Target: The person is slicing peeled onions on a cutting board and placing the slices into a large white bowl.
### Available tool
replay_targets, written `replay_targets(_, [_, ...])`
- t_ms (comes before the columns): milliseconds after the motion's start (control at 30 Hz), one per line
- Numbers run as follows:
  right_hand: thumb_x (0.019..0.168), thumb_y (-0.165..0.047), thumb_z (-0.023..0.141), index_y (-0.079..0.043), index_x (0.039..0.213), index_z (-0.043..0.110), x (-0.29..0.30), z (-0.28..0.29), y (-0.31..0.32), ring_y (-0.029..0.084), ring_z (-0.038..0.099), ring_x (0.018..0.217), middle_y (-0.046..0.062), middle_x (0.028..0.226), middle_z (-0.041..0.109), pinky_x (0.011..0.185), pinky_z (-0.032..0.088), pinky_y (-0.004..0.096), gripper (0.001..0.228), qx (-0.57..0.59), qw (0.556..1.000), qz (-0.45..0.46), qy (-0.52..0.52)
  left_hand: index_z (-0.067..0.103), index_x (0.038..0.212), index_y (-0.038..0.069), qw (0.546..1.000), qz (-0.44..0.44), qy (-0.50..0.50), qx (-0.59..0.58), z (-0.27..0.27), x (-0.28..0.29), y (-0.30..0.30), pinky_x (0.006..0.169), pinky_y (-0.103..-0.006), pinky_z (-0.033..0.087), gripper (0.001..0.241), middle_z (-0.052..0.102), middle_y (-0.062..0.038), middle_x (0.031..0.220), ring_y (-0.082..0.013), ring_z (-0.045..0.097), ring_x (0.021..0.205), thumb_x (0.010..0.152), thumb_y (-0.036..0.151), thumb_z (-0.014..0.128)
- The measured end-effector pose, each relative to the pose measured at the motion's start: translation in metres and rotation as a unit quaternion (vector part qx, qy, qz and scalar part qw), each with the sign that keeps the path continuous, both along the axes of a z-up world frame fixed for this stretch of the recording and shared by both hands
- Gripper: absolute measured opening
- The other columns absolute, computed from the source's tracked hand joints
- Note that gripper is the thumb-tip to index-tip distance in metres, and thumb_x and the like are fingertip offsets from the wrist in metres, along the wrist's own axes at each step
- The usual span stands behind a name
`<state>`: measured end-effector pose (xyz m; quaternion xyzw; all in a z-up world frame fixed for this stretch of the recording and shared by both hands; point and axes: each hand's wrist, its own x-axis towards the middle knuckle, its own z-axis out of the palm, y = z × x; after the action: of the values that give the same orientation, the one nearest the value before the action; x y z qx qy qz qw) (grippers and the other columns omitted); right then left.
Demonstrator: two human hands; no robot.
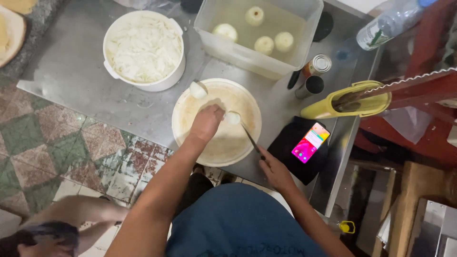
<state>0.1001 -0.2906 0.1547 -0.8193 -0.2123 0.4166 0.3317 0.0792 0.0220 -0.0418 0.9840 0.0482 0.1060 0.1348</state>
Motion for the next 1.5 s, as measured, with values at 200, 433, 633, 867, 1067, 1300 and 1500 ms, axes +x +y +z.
replay_targets(200, [0.108, -0.027, 0.044, -0.023, 0.161, 0.034, 0.007, -0.009, 0.027, 0.037, 0.048, 0.139, 0.014, 0.156, 0.048, 0.118, 0.036, 0.051, 0.054, 0.063, 0.998, -0.003, -0.025, 0.074, 0.117, 0.02, 1.0, -0.001, 0.006, 0.003, 0.016, -0.02, 0.0, 0.085, -0.0349, 0.059, 0.025, 0.07, -0.002, 0.115, -0.0232, 0.071, 0.102, 0.099, 0.034, 0.065])
replay_targets(433, [0.108, -0.03, 0.043, -0.026, 0.162, 0.03, -0.003, -0.011, 0.047, 0.042, 0.051, 0.136, 0.02, 0.148, 0.054, 0.115, 0.039, 0.054, 0.056, 0.014, 0.999, 0.028, -0.031, 0.077, 0.109, 0.022, 0.998, 0.052, -0.003, 0.027, 0.007, 0.013, 0.025, 0.078, -0.0342, 0.06, 0.02, 0.072, 0.001, 0.096, -0.0203, 0.072, 0.087, 0.095, 0.033, 0.07])
replay_targets(633, [0.108, -0.027, 0.041, -0.023, 0.162, 0.03, -0.005, -0.002, 0.052, 0.044, 0.051, 0.136, 0.024, 0.147, 0.055, 0.115, 0.039, 0.054, 0.056, -0.03, 0.999, -0.007, -0.029, 0.073, 0.122, 0.023, 0.994, -0.01, -0.049, 0.094, 0.012, 0.0, 0.026, 0.081, -0.0366, 0.059, 0.033, 0.075, 0.0, 0.112, -0.0217, 0.073, 0.096, 0.091, 0.033, 0.072])
replay_targets(867, [0.105, -0.033, 0.042, -0.024, 0.161, 0.033, -0.023, 0.034, 0.079, 0.043, 0.049, 0.138, 0.023, 0.147, 0.054, 0.115, 0.04, 0.054, 0.057, -0.065, 0.993, -0.094, -0.027, 0.059, 0.141, 0.001, 0.987, -0.068, -0.106, 0.096, 0.065, -0.036, 0.014, 0.116, -0.0448, 0.042, 0.049, 0.058, -0.023, 0.145, -0.0351, 0.058, 0.133, 0.095, 0.018, 0.054])
replay_targets(1067, [0.104, -0.025, 0.045, -0.018, 0.161, 0.032, -0.043, 0.015, 0.089, 0.044, 0.048, 0.139, 0.024, 0.151, 0.05, 0.115, 0.039, 0.056, 0.059, -0.078, 0.982, -0.172, -0.018, 0.055, 0.142, -0.004, 0.993, -0.1, -0.067, 0.016, 0.099, -0.04, 0.02, 0.121, -0.0533, 0.032, 0.059, 0.05, -0.026, 0.151, -0.0398, 0.049, 0.141, 0.093, 0.029, 0.059])
replay_targets(1300, [0.104, -0.033, 0.046, -0.027, 0.16, 0.034, -0.056, 0.007, 0.104, 0.042, 0.052, 0.135, 0.019, 0.148, 0.055, 0.115, 0.04, 0.054, 0.058, -0.084, 0.972, -0.221, -0.014, 0.064, 0.104, 0.013, 0.951, -0.306, -0.025, 0.045, 0.061, 0.022, 0.016, 0.085, -0.0372, 0.054, 0.011, 0.06, -0.002, 0.099, -0.0228, 0.066, 0.092, 0.1, 0.019, 0.056])
replay_targets(1500, [0.102, -0.036, 0.05, -0.031, 0.16, 0.034, -0.078, -0.013, 0.088, 0.044, 0.054, 0.132, 0.02, 0.141, 0.062, 0.112, 0.042, 0.056, 0.06, -0.091, 0.968, -0.232, -0.018, 0.066, 0.097, 0.017, 0.954, -0.252, 0.139, -0.087, 0.091, 0.064, 0.023, 0.085, -0.0379, 0.056, 0.018, 0.065, -0.002, 0.099, -0.0235, 0.069, 0.098, 0.102, 0.03, 0.054])
